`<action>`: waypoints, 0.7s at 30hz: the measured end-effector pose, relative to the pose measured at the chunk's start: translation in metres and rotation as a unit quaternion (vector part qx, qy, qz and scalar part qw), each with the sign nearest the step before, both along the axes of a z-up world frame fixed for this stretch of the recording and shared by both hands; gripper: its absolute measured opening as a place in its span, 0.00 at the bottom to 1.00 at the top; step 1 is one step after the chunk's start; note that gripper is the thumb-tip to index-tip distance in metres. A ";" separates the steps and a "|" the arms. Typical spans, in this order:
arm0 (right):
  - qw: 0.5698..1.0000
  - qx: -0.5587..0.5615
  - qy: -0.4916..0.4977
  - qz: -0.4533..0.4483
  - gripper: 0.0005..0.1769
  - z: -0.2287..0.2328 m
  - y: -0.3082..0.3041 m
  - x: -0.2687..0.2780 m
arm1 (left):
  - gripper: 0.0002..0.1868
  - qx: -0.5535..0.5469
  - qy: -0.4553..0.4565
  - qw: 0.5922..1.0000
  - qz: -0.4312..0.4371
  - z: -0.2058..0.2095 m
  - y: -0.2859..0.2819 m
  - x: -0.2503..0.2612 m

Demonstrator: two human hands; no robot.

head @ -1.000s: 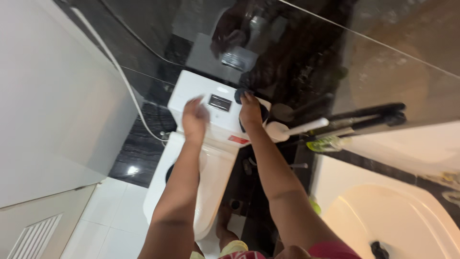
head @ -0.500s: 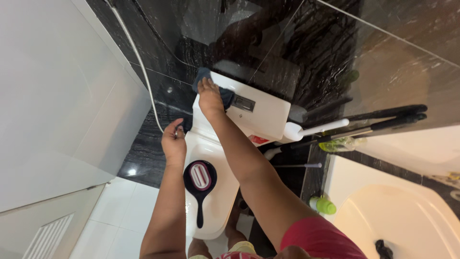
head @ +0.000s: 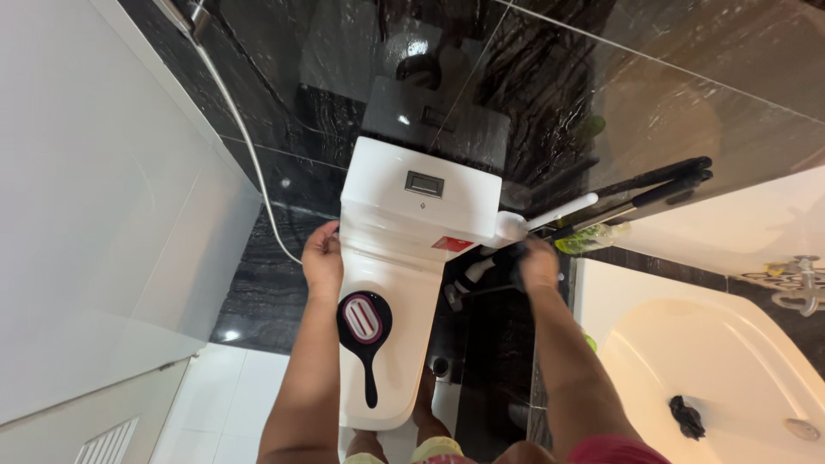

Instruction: The person cleans a toilet by first pouring liquid cleaner into the bowl, then scrubbing the interior and exterior surfaces with a pink scrubber. They rinse the scrubber and a black ladle at the sink, then wipe the toilet tank and seat with a dark cloth.

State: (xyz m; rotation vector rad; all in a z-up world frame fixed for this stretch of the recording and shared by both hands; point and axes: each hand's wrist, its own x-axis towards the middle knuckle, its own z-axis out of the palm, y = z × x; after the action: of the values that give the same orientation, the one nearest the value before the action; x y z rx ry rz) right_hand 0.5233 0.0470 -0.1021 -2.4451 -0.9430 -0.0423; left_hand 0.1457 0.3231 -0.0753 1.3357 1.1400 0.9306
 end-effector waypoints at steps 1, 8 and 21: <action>0.998 -0.046 0.009 -0.051 0.20 0.006 -0.014 0.008 | 0.14 0.004 0.006 1.000 -0.007 -0.001 0.002 0.003; 0.906 0.230 0.336 -0.120 0.11 0.024 0.026 0.006 | 0.12 0.013 -0.003 0.999 -0.047 -0.003 -0.005 0.014; 0.974 -0.016 -0.153 0.169 0.43 0.035 0.173 -0.028 | 0.10 -0.019 -0.027 0.995 -0.092 -0.008 -0.021 0.067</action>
State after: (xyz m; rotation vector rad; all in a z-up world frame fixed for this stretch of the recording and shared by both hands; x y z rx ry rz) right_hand 0.4952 0.2197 -0.0675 -2.3128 -1.4938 -0.2938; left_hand 0.2126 0.3024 -0.0830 1.3521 0.9710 0.8019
